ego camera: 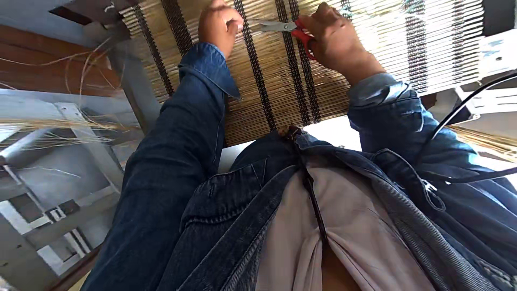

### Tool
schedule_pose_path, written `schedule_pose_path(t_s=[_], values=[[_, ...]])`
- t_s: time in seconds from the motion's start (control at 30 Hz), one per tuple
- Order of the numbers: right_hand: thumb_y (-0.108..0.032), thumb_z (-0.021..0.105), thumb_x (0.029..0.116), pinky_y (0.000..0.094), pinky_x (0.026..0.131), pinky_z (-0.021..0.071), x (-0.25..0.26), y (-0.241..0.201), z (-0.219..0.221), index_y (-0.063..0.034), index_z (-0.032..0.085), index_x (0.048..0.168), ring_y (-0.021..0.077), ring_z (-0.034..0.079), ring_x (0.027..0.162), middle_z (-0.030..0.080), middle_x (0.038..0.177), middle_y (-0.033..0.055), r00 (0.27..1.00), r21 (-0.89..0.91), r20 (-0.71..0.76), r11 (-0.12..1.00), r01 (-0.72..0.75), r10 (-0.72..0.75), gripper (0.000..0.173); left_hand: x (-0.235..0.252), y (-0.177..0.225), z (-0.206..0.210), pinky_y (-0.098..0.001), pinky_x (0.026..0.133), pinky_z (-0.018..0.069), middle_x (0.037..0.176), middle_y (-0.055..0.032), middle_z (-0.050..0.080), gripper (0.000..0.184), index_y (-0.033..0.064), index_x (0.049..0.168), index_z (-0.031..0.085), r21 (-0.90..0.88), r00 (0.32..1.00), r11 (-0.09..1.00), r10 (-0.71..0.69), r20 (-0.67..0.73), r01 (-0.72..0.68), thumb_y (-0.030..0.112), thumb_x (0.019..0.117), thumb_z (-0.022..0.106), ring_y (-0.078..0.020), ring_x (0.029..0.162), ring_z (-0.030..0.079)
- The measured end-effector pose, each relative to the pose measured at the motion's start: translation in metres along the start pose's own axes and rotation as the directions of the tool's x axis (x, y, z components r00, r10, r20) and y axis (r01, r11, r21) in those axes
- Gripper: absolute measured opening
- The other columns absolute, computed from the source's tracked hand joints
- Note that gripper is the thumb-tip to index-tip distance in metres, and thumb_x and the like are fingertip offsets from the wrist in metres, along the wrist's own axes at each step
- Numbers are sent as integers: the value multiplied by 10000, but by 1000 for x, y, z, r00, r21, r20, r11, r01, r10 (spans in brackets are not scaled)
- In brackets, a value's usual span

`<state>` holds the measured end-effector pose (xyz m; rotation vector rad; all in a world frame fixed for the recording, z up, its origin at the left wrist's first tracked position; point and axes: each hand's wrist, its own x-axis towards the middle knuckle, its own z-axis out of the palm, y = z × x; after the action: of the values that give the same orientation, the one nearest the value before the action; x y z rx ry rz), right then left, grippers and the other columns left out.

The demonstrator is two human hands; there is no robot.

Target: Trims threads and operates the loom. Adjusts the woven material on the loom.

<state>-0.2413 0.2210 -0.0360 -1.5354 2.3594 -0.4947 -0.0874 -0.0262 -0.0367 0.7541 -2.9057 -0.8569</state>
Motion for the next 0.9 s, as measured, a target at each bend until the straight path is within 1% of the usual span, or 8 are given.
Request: schedule_pose_path(t_s=[0.1,0.2,0.37,0.47,0.6,0.73,0.83,0.9], values=[[-85,580,985,590,1052,459,3,0,-1,-49,574,1449,475,571,1247,576,1327,298,1000,33,20,999,10,-10,465,5,3,-4,-427,1140,408,1294,-222,654,302,-13,1224,690,22,999,1000,5,38,-5,138,1041,503,-313,1272,597],[-107,569,990,577,1077,435,9,-3,-5,-69,552,1477,448,553,1273,564,1353,277,997,66,71,998,7,-12,488,8,1,-7,-402,1136,410,1278,-205,673,310,-21,1237,681,-7,998,1000,2,61,-2,135,1047,491,-287,1265,607],[-75,538,1001,556,1124,409,26,-15,-6,-61,538,1485,424,538,1326,555,1405,263,994,46,108,998,-30,25,484,14,-2,-10,-405,1105,433,1221,-206,690,277,-31,1174,702,-12,998,999,39,56,-38,119,1030,519,-283,1214,628],[-63,497,1024,600,1063,438,33,-20,-7,-63,563,1461,450,593,1245,591,1356,264,993,7,119,1000,-15,14,442,16,-3,-11,-410,1108,429,1216,-200,694,272,-29,1161,709,-18,998,999,43,52,-42,114,1028,520,-282,1216,627],[-68,488,1031,628,982,476,28,-14,-7,-63,606,1415,462,637,1154,628,1282,265,994,19,100,999,39,-40,402,11,-5,-17,-361,1076,452,1180,-180,704,253,-21,1143,718,-94,999,995,32,-8,-33,122,1014,554,-230,1173,641],[-81,516,1011,630,935,488,13,-7,-10,-65,601,1427,453,638,1113,622,1247,262,993,90,102,995,54,-63,425,-3,-21,-26,-380,1055,473,1190,-220,705,263,-21,1141,744,-79,987,986,151,46,-147,131,1008,576,-271,1142,668],[-107,593,957,610,992,463,11,-7,-8,-47,572,1451,454,593,1173,582,1285,278,987,100,124,991,88,-100,498,-7,-29,-19,-372,1051,465,1170,-238,693,234,-1,1108,770,-81,978,977,203,42,-200,136,994,620,-284,1133,656],[-105,593,958,598,1001,464,13,-9,-6,-45,573,1448,456,591,1181,581,1285,283,987,79,116,992,100,-109,494,-5,-28,-12,-373,1047,457,1157,-248,691,229,-4,1089,776,-108,977,972,211,15,-208,138,981,633,-287,1127,649]])
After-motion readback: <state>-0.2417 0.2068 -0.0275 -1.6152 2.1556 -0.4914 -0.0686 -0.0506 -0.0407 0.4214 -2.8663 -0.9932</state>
